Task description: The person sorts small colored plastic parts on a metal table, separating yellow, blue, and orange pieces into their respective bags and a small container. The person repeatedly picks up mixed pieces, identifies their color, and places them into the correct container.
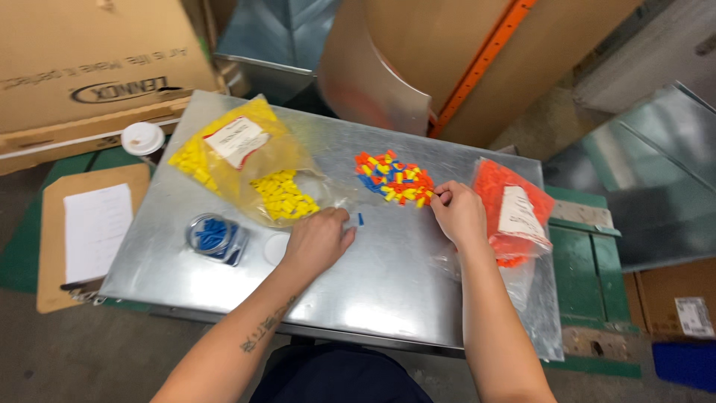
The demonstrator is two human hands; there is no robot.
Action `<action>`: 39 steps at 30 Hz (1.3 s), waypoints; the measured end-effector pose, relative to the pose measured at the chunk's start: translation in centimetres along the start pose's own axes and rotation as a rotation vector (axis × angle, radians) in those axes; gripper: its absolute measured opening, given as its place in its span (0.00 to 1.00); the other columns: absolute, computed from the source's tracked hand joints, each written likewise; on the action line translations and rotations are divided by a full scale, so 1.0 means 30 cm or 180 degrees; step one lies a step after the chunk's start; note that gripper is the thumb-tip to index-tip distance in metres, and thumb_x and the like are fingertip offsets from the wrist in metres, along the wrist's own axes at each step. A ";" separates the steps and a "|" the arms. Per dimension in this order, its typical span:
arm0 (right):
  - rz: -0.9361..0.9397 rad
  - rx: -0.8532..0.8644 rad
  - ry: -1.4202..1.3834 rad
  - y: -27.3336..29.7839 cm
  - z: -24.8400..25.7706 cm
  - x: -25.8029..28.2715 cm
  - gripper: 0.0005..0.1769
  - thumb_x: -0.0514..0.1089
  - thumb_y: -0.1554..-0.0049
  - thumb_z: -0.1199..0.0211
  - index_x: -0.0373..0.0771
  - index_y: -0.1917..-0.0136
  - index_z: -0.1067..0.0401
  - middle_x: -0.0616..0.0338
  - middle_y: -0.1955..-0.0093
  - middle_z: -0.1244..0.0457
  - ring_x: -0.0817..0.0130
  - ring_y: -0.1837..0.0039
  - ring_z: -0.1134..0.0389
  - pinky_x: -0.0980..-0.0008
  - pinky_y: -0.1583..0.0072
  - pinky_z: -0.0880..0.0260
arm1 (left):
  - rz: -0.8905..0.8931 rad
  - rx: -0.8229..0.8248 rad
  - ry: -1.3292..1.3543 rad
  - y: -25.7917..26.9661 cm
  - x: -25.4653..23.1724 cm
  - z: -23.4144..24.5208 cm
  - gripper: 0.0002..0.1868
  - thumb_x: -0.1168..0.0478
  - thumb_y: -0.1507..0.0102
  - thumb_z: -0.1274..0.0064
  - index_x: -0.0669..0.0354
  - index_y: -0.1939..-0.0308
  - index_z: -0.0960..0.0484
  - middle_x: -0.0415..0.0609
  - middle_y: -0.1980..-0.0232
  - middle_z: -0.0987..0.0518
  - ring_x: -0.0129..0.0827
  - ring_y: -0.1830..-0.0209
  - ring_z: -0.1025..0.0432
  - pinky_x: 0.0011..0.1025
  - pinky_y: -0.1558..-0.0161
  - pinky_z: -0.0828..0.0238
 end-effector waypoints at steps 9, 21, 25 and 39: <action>-0.0368 0.0377 0.0436 -0.013 0.066 -0.001 0.13 0.55 0.47 0.33 0.46 0.57 0.17 0.61 0.58 0.26 0.49 0.44 0.25 0.50 0.41 0.25 | 0.0025 0.0076 -0.0967 -0.175 -0.052 -0.161 0.17 0.48 0.36 0.41 0.60 0.60 0.16 0.53 0.64 0.16 0.49 0.60 0.16 0.44 0.58 0.19; -0.0421 0.0558 0.0956 -0.009 0.087 0.042 0.15 0.56 0.48 0.36 0.50 0.55 0.14 0.52 0.53 0.24 0.46 0.40 0.24 0.51 0.39 0.26 | -0.0007 -0.0746 -0.0790 0.077 -0.085 0.190 0.10 0.53 0.40 0.43 0.54 0.63 0.17 0.49 0.68 0.18 0.48 0.63 0.18 0.45 0.62 0.20; -0.0354 0.0156 0.0813 -0.012 0.152 0.088 0.15 0.57 0.48 0.35 0.52 0.53 0.15 0.56 0.54 0.25 0.45 0.41 0.25 0.49 0.39 0.26 | 0.0602 -0.1438 -0.1108 0.265 0.053 0.413 0.07 0.50 0.37 0.42 0.42 0.59 0.17 0.40 0.71 0.20 0.37 0.64 0.19 0.34 0.63 0.22; 0.3156 0.0427 -0.1290 0.325 -0.060 1.062 0.05 0.43 0.49 0.29 0.47 0.56 0.20 0.58 0.74 0.37 0.56 0.63 0.29 0.61 0.54 0.25 | 0.1650 -0.1575 -0.0252 0.515 0.272 0.459 0.11 0.51 0.36 0.41 0.43 0.51 0.14 0.42 0.73 0.23 0.45 0.65 0.20 0.49 0.61 0.21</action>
Point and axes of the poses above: each hand's wrist, its own y-axis away from the middle knuckle, its own z-axis out of the back of the hand, x = y × z, the point moved 3 cm from there along -y, towards the middle knuckle
